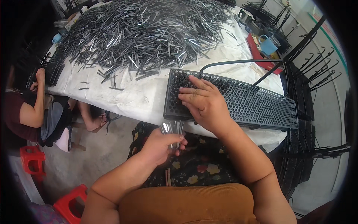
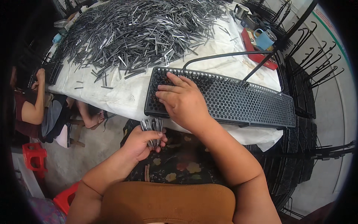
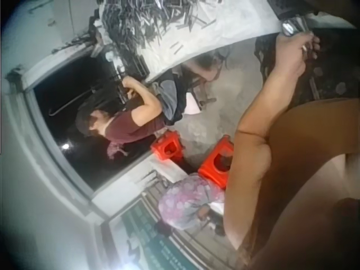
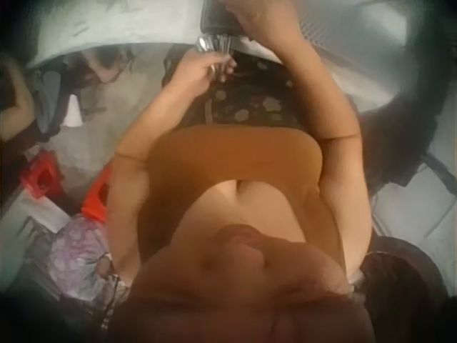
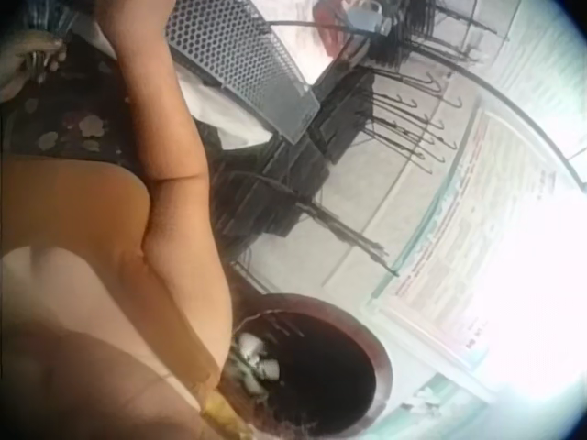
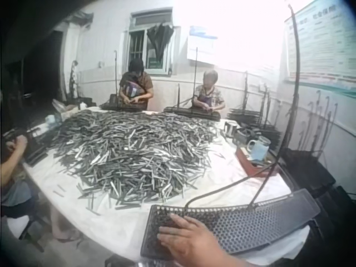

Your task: The person inserts small metal pins into a perforated metal grid by hand, filling the holes in the template.

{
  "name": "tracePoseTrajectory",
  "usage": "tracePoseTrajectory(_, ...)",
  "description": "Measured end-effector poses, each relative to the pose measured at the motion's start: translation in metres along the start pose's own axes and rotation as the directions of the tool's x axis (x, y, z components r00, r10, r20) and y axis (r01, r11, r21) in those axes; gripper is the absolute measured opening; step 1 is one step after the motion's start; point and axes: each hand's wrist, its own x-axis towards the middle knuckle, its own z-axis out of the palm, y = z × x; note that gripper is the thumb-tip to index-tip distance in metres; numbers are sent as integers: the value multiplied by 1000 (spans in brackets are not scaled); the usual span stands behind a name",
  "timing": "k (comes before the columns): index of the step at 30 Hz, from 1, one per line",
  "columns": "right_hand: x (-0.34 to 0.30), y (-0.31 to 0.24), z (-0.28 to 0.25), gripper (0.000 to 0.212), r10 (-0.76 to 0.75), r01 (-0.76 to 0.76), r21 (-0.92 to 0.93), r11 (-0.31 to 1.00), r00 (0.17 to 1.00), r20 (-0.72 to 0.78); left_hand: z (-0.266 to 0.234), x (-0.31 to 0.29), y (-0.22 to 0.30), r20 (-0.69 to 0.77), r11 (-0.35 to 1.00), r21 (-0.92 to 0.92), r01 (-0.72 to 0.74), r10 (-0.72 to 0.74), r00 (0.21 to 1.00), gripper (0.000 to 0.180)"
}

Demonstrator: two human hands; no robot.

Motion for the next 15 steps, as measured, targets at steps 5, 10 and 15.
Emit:
tracePoseTrajectory(5, -7, -19, -12, 17, -6, 5, -5, 1000, 994, -107, -2, -2, -6, 36, 989, -110, -94, 98, 994, 19)
tracePoseTrajectory(10, -34, -48, -19, 18, 512, -601, 506, 618, 797, 322, 6, -8, -6, 95, 961, -128, -245, 258, 962, 24)
tracePoseTrajectory(15, -36, -45, -27, 12, 558, -764, 636, 108, 576, 598, 11, -11, 1, 93, 975, -84, -205, 213, 973, 28)
